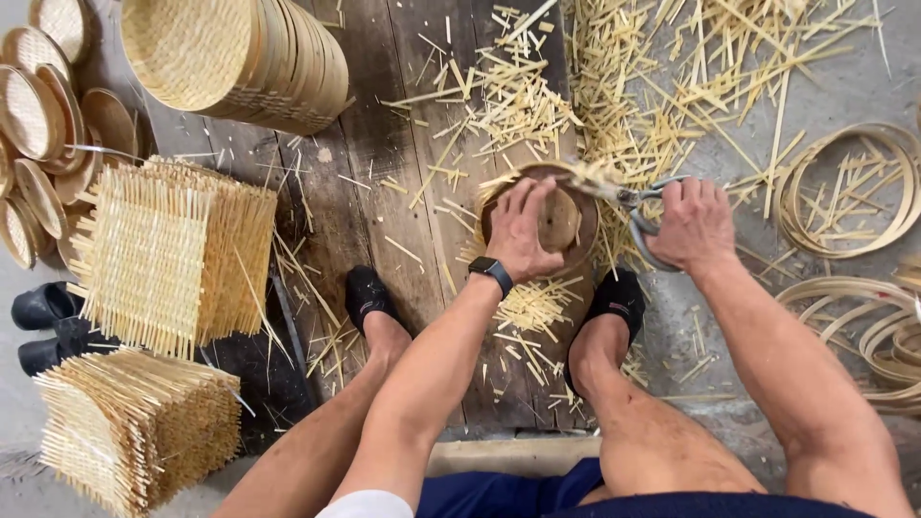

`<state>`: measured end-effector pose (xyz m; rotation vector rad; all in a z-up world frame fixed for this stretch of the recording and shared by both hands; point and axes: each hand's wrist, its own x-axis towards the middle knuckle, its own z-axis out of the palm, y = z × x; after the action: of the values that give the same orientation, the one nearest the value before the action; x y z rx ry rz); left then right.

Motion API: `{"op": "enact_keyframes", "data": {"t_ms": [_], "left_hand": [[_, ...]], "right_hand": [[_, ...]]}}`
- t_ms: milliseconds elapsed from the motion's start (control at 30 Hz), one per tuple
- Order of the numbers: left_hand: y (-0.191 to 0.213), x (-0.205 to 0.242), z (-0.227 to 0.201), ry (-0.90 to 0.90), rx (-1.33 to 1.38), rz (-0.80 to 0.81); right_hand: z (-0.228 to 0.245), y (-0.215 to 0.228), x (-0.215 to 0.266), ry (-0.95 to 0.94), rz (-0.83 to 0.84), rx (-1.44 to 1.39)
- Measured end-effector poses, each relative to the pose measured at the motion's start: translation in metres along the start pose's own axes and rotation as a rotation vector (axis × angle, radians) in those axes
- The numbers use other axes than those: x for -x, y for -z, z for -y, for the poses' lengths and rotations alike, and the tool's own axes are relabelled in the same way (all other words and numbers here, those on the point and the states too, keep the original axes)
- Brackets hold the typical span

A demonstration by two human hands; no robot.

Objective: The recorder is weaving bamboo strips into circular baskets and trimming the edges with scissors.

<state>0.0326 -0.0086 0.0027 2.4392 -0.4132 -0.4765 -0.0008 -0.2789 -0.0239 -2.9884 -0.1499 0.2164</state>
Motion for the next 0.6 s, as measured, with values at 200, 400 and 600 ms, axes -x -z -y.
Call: {"op": "enact_keyframes", "data": {"t_ms": [200, 400, 600], "left_hand": [[0.02, 0.002, -0.012, -0.039, -0.051, 0.073], [-0.016, 0.02, -0.004, 0.124, 0.042, -0.248], [-0.001, 0.013, -0.009, 0.09, 0.032, -0.161]], "right_hand": [[-0.035, -0.057, 0.004, -0.028, 0.157, 0.02], [-0.041, -0.055, 0.023, -0.112, 0.157, -0.147], [0.01, -0.002, 0.012, 0.005, -0.043, 0.037]]}}
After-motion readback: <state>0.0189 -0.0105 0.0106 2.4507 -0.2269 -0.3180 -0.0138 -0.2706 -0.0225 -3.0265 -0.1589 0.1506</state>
